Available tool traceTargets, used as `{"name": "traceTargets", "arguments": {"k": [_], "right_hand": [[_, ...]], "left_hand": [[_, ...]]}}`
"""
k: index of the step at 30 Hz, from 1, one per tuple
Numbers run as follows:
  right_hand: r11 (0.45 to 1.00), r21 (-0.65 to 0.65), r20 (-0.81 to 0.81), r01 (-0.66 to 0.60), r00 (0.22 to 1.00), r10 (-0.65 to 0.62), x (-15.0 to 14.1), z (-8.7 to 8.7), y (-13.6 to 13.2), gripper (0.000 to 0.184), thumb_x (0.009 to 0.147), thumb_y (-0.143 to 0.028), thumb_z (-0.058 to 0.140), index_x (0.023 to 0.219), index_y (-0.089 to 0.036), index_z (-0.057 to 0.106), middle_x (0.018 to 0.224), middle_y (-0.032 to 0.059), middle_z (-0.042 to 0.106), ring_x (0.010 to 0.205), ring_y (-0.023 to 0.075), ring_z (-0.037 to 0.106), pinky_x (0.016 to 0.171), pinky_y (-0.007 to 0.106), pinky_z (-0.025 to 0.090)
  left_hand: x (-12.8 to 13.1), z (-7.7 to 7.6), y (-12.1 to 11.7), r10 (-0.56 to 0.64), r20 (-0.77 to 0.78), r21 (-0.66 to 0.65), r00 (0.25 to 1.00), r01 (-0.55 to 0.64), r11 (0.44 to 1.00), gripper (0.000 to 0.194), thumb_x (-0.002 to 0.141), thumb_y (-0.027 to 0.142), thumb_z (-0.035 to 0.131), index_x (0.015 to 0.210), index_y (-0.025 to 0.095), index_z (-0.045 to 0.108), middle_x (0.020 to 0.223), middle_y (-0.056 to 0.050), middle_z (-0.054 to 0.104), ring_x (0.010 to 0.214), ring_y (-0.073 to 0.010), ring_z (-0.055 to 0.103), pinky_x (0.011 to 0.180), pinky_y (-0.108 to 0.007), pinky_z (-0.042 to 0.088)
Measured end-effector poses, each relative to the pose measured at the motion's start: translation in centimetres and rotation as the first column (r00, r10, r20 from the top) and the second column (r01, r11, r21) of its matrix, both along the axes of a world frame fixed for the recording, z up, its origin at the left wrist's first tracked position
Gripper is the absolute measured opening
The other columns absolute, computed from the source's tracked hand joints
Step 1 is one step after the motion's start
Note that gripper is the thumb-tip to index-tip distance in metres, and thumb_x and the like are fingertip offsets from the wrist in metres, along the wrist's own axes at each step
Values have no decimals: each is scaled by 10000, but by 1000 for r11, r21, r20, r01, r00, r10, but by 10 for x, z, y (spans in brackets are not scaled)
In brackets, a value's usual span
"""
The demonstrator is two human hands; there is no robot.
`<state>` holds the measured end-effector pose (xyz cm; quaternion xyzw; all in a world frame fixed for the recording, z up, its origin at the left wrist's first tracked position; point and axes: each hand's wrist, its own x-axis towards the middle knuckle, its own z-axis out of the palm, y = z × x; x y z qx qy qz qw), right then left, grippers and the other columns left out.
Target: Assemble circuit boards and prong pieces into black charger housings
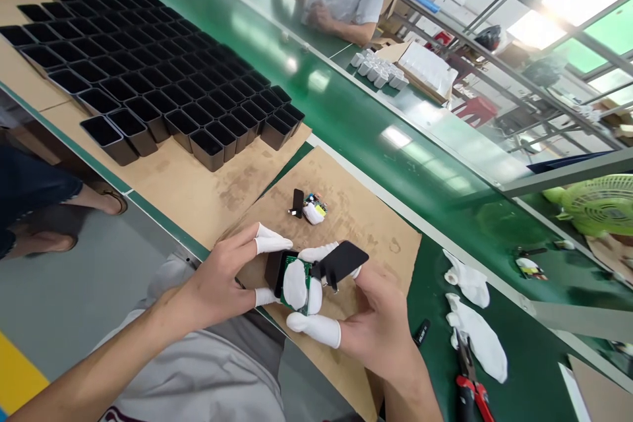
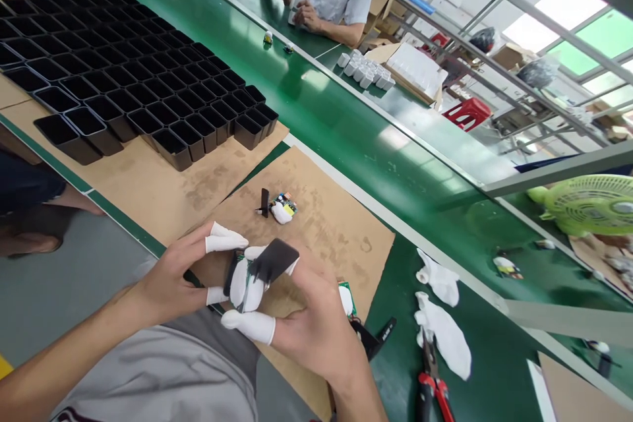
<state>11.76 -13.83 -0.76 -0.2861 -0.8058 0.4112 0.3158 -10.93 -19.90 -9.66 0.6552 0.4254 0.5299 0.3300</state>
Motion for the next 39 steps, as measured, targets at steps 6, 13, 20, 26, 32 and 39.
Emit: {"name": "traceTargets", "arguments": {"k": [6,13,20,26,32,39], "right_hand": [[998,60,56,10,998,-13,0,-4,0,427,832,-366,1062,1182,-282,832,993,11,815,878,228,758,799,320,615],[997,74,66,-26,998,21,1,-7,-1,335,904,-383,1006,1133,-249,802,994,26,775,880,229,732,784,334,586],[994,99,84,-38,996,30,-3,-7,-1,342,883,-336,1026,1083,-247,764,996,23,739,877,219,713,786,322,583],[986,160,87,-42,996,28,-3,-7,-1,336,909,-323,1006,1090,-250,732,984,10,728,854,197,693,751,292,562],[982,186,175,-44,985,11,-2,-13,-3,325,968,-335,952,1179,-245,722,1037,41,730,904,224,700,764,321,579],[985,166,126,-57,991,36,-8,-13,-2,250,959,-325,956,1101,-246,764,1149,78,694,1023,251,726,837,347,630]], "left_hand": [[0,-1,1,-6,1,12,1000,6,1000,621,882,40,857,1454,250,738,1248,-104,757,1163,-280,783,1001,-376,678],[-1,-2,0,-10,15,6,1000,10,1000,565,917,113,878,1450,243,740,1262,-118,762,1166,-287,777,970,-373,670],[0,-2,0,-9,11,8,1000,9,1000,533,938,142,875,1445,246,743,1235,-114,760,1151,-282,776,967,-367,667],[0,-2,-1,-4,9,-10,1000,4,1000,605,875,21,798,1436,243,743,1269,-112,757,1164,-280,773,988,-370,666],[-2,0,-1,-13,4,-40,1000,13,999,630,853,2,800,1430,250,746,1263,-101,758,1116,-272,766,963,-374,664],[1,-1,-1,-29,32,-26,999,30,999,672,785,-71,779,1377,245,758,1242,-84,747,1083,-253,750,967,-358,649]]}}
